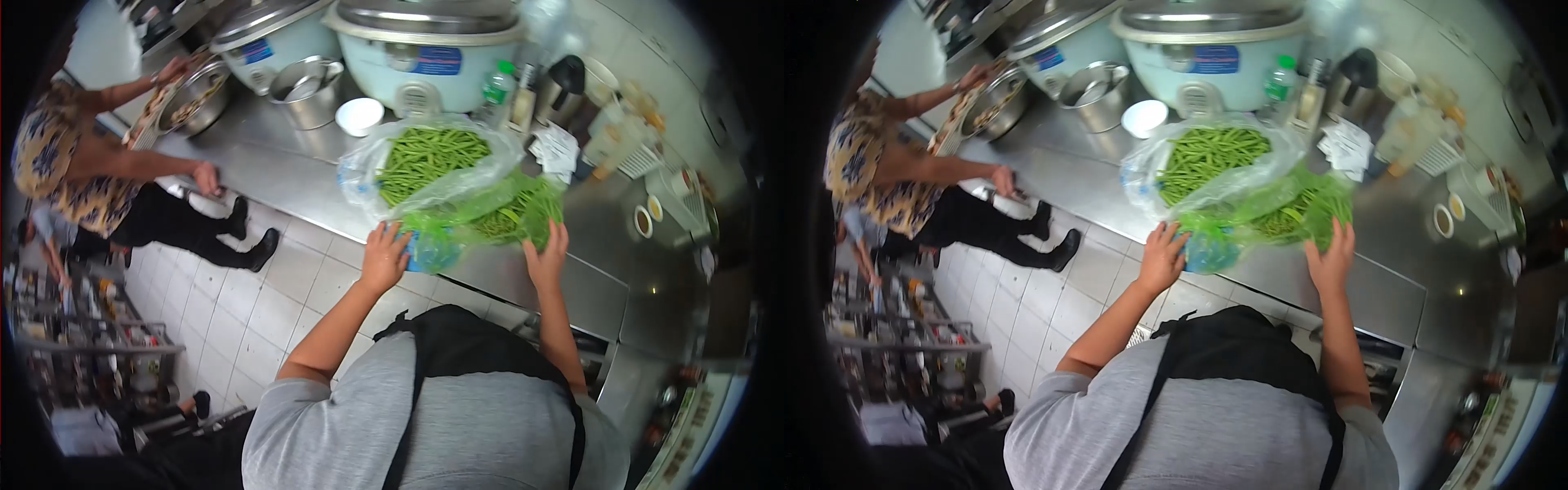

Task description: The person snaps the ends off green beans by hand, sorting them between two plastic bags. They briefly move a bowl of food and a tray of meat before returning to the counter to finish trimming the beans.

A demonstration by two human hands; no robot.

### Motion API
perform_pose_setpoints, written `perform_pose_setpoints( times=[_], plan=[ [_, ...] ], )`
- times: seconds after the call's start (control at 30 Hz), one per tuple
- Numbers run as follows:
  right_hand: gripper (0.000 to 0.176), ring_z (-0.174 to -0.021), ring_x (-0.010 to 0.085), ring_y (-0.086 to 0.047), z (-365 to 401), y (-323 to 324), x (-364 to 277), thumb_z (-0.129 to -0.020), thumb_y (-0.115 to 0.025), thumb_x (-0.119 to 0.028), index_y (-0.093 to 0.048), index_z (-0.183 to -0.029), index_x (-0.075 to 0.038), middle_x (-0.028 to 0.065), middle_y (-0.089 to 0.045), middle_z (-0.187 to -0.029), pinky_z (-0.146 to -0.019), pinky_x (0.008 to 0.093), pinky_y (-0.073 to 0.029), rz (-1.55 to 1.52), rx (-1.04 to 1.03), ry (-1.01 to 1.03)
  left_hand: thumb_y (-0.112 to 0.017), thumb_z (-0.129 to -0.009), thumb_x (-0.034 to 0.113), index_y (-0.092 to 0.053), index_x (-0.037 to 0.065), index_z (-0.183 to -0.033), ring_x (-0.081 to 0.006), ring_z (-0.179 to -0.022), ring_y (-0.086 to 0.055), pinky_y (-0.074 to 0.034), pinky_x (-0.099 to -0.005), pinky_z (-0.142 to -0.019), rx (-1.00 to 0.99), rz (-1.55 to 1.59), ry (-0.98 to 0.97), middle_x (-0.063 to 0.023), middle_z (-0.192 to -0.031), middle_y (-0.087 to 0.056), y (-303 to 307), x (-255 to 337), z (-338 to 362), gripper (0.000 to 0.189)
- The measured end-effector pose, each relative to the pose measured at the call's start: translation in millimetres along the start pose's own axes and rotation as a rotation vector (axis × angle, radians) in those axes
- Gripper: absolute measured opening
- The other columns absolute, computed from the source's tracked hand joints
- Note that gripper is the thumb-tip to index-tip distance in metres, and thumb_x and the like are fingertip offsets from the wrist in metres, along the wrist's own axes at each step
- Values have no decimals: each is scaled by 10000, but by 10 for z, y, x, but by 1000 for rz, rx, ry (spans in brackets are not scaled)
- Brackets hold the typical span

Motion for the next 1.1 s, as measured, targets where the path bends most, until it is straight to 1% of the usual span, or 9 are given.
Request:
perform_pose_setpoints(
  times=[0.13,0.37,0.63,0.73,0.77,0.83,0.97,1.03,1.1],
  plan=[
    [604,-1191,379,-248,-183,146,162,-687,-620,-253,-379,-1225,-122,213,-239,-1301,-967,431,-239,386,-217,-155,-597,-670,128,-524,105,-1079,-397,-1123,-318,-278,-501,-904,6,60,31,-144,-1194,-402,-208,321,84,416],
    [437,-1225,330,-223,-482,260,763,-761,-528,-152,-446,-1188,-188,136,-275,-1318,-972,437,-243,423,-307,-146,-608,-662,140,-522,99,-1071,-398,-1117,-322,-278,-504,-908,-97,99,-127,-140,-1182,-404,-442,944,-83,420],
    [385,-1123,301,-390,-934,932,1590,-765,-509,-131,-484,-1149,-151,153,-428,-1203,-916,356,-335,363,-92,-295,-598,-665,151,-504,86,-1091,-379,-1068,-358,-307,-479,-875,-133,187,-436,-132,-1165,-420,-973,1914,-513,441],
    [407,-1079,292,-416,-993,1141,1881,-707,-540,-78,-500,-1111,-109,146,-479,-1108,-894,363,-348,6,80,-288,-594,-671,154,-497,88,-1101,-375,-1079,-348,-306,-477,-878,-160,171,-487,-134,-1164,-418,-1157,2265,-610,445],
    [397,-1052,289,-434,-987,1225,1961,-701,-544,-74,-503,-1095,-93,145,-486,-1089,-874,349,-362,9,150,-268,-594,-674,177,-494,94,-1106,-371,-1094,-340,-304,-477,-880,-180,151,-491,-137,-1170,-415,-1210,2363,-643,450],
    [378,-1000,284,-468,-996,1425,1754,-687,-552,-65,-510,-1063,-59,144,-499,-1052,-835,321,-390,14,288,-222,-600,-670,199,-503,95,-1095,-371,-1102,-335,-296,-474,-885,-205,169,-486,-137,-1174,-414,-1266,2484,-707,448],
    [304,-880,261,-514,-1026,1646,1095,-690,-560,-72,-537,-992,-53,128,-518,-1015,-722,293,-424,-259,230,-84,-602,-657,219,-526,77,-1056,-372,-1118,-326,-275,-457,-901,-296,328,-478,-153,-1184,-410,-1058,2557,-849,430],
    [248,-812,241,-533,-1044,1738,897,-700,-557,-83,-559,-946,-48,126,-545,-959,-673,280,-428,-280,275,20,-602,-655,222,-543,81,-1022,-370,-1083,-341,-287,-450,-878,-197,474,-412,-176,-1167,-398,-1037,2388,-951,397],
    [202,-817,237,-542,-1087,1566,654,-710,-543,-82,-577,-905,-42,138,-565,-918,-674,294,-428,-309,-64,-9,-603,-655,223,-553,82,-990,-364,-1046,-353,-292,-443,-861,-38,522,-323,-198,-1143,-388,-968,2308,-1062,367]
  ],
)
Point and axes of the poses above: each hand's wrist, its own z-axis away from the middle knuckle, its own y-axis out of the back of the hand, x = y × z, the point moved 5 cm from there along -z, towards the middle knuckle
